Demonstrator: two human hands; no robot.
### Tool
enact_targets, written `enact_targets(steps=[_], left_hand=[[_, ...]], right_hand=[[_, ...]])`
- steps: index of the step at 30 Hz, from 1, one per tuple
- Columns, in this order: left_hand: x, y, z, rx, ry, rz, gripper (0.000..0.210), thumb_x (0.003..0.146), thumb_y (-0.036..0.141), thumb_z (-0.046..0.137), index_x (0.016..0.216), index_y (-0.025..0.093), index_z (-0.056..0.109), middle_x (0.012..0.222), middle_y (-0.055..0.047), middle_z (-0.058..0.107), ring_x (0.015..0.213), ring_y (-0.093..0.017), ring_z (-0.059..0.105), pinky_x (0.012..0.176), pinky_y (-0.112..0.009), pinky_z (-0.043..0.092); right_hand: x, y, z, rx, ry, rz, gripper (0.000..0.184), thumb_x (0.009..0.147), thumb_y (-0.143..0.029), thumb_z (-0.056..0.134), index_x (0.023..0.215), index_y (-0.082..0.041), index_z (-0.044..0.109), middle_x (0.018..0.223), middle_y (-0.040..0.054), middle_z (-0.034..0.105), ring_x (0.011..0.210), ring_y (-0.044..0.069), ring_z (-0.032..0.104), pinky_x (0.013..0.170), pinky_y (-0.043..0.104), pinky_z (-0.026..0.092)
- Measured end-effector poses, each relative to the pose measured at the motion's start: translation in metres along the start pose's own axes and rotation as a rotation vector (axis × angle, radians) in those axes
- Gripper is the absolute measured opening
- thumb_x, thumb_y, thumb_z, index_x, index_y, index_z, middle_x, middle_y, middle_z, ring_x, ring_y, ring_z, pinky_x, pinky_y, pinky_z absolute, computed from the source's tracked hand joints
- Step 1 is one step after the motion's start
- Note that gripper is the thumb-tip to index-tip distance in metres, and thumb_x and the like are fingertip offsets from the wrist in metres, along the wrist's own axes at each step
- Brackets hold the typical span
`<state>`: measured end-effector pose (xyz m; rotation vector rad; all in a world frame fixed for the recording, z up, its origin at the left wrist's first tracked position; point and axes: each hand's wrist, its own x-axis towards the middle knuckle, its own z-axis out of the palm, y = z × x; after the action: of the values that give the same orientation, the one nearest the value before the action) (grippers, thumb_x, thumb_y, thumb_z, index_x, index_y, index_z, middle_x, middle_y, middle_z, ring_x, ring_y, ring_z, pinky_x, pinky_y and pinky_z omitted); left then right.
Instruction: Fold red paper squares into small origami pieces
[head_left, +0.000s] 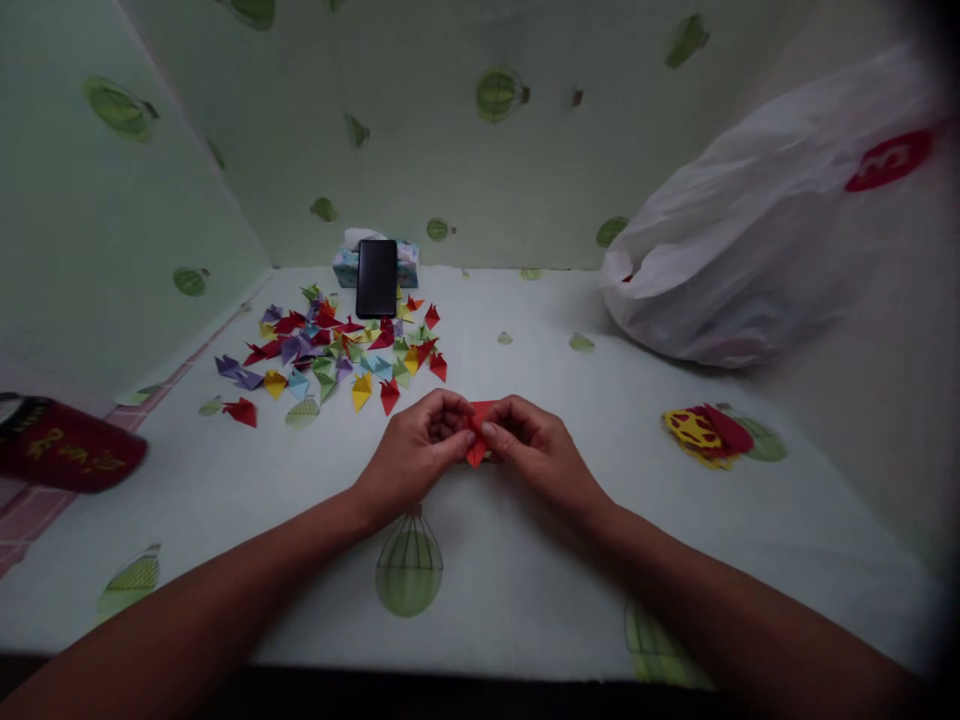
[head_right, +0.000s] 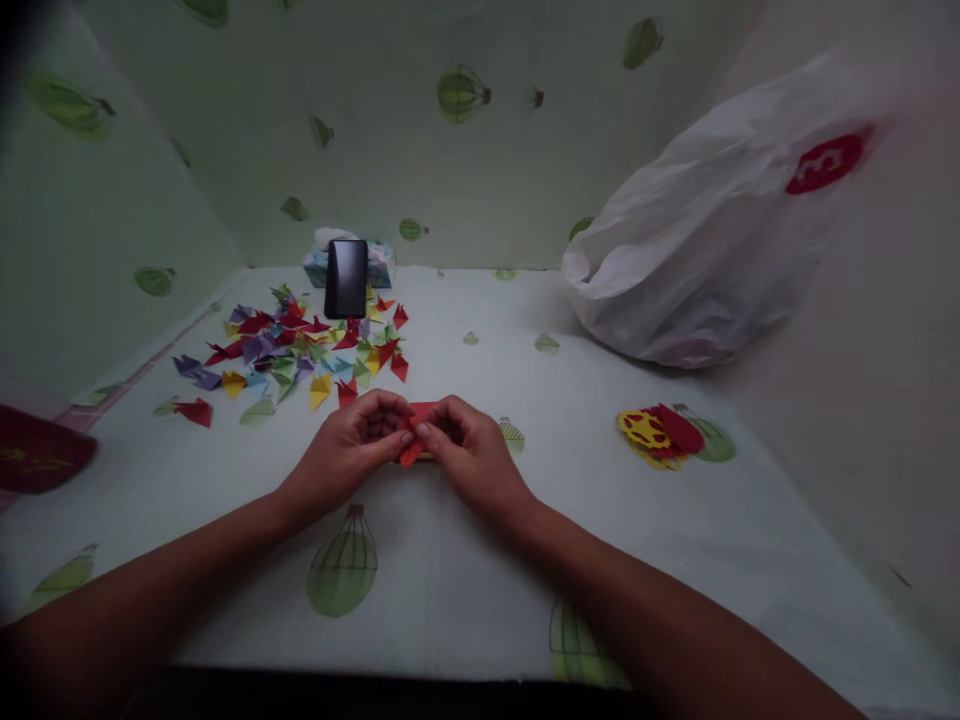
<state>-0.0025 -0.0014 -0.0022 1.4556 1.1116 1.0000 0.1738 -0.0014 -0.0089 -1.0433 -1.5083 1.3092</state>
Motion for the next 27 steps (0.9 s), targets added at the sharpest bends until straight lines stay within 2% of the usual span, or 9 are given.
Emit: enact_targets(steps=[4,12,18,27], left_hand=[[-0.0016,0.0016,0.0015,-0.040,-0.006,-0.002,0.019,0.080,0.023,0.072,0.093,0.018,0.059,0.083,0.000,0.062,0.076,-0.012,0.059,0.070,-0.026,0.051],[-0.0036,0.0042,0.0041,-0.096,0.053,0.005,0.019,0.079,0.023,0.074,0.091,0.017,0.061,0.085,0.000,0.063,0.078,-0.011,0.060,0.072,-0.024,0.052],[-0.0064,0.0053,0.0049,-0.222,0.015,-0.073,0.018,0.087,0.031,0.068,0.094,0.015,0.062,0.083,-0.001,0.064,0.071,-0.010,0.060,0.067,-0.024,0.052],[-0.0060,0.0081,0.0050,-0.222,0.010,-0.140,0.015,0.086,0.029,0.069,0.085,0.014,0.064,0.076,0.001,0.065,0.068,-0.009,0.059,0.066,-0.023,0.048]], right_hand=[[0.0012,0.0011,-0.0005,0.066,-0.068,0.013,0.023,0.089,-0.037,0.064,0.078,-0.017,0.062,0.071,-0.0001,0.062,0.064,0.012,0.054,0.063,0.027,0.045],[-0.0014,0.0013,0.0026,0.049,-0.036,-0.012,0.022,0.092,-0.034,0.062,0.078,-0.017,0.063,0.070,-0.0003,0.061,0.062,0.011,0.056,0.061,0.027,0.045],[-0.0020,0.0026,0.0042,0.076,0.017,-0.035,0.019,0.091,-0.031,0.061,0.078,-0.017,0.061,0.070,-0.0005,0.062,0.063,0.011,0.055,0.060,0.026,0.045],[-0.0028,0.0035,0.0032,-0.046,0.003,-0.053,0.019,0.093,-0.030,0.058,0.080,-0.016,0.062,0.075,0.0021,0.062,0.067,0.013,0.056,0.064,0.029,0.044]])
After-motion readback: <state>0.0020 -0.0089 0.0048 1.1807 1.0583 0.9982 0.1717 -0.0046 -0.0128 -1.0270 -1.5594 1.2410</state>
